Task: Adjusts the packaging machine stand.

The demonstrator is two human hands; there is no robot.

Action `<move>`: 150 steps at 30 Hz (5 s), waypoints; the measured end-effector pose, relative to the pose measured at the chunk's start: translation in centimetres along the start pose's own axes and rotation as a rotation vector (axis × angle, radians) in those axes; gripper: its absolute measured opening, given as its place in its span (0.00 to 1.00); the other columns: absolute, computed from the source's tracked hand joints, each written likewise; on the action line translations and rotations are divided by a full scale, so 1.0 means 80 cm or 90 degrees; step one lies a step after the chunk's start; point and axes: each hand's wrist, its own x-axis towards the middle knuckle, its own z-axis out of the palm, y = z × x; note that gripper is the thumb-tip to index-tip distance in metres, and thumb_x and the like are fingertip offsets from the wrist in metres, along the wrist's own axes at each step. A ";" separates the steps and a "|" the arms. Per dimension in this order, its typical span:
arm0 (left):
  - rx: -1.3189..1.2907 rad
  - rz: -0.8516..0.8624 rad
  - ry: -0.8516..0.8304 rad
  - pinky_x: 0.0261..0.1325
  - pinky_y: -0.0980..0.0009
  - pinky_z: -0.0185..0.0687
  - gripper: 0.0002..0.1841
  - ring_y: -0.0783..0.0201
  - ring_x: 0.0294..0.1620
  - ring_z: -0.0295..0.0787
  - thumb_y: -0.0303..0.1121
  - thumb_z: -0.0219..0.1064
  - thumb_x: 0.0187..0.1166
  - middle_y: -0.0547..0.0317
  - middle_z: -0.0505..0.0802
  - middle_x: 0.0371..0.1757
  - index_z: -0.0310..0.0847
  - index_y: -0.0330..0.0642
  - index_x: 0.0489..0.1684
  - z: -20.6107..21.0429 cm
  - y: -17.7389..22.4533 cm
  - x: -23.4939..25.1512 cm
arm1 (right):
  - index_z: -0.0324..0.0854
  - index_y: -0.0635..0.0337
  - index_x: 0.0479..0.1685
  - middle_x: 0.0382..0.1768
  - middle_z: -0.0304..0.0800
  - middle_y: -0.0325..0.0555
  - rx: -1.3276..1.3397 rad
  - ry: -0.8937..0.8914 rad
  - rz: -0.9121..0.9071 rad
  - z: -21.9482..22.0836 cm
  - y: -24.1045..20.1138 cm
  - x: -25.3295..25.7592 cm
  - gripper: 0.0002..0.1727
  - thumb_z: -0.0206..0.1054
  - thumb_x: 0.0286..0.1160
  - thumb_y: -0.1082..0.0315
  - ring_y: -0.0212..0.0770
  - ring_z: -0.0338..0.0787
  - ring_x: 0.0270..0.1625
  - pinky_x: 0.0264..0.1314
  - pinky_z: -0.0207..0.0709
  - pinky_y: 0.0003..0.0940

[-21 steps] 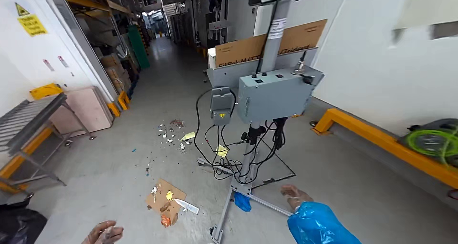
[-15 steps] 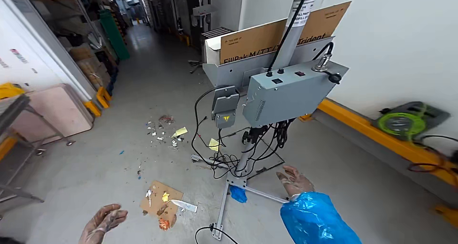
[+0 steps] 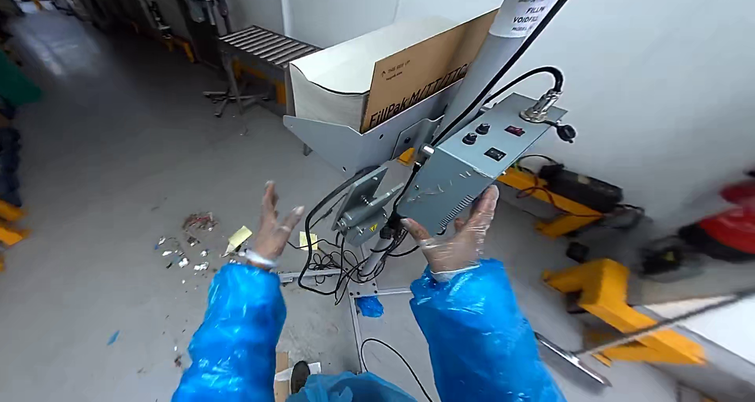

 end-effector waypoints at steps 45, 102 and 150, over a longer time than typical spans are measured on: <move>-0.426 0.234 0.181 0.57 0.76 0.81 0.11 0.79 0.48 0.82 0.25 0.43 0.83 0.72 0.82 0.44 0.71 0.46 0.49 0.101 0.002 0.292 | 0.78 0.58 0.61 0.46 0.94 0.30 0.127 0.174 0.163 0.036 0.064 0.042 0.51 0.97 0.23 0.55 0.23 0.93 0.51 0.56 0.89 0.25; -0.064 0.118 -0.064 0.67 0.61 0.75 0.14 0.53 0.62 0.79 0.31 0.47 0.90 0.40 0.81 0.57 0.76 0.30 0.54 0.877 0.175 0.593 | 0.41 0.68 0.91 0.75 0.78 0.55 0.011 0.301 0.237 -0.301 0.499 0.497 0.71 0.90 0.39 0.76 0.33 0.84 0.72 0.77 0.78 0.28; -0.219 0.170 -0.475 0.69 0.56 0.77 0.17 0.49 0.65 0.81 0.32 0.47 0.89 0.35 0.83 0.61 0.76 0.27 0.60 1.487 0.267 0.772 | 0.52 0.56 0.87 0.70 0.78 0.51 0.104 0.800 0.189 -0.430 0.749 0.761 0.33 0.60 0.87 0.58 0.41 0.85 0.69 0.67 0.84 0.43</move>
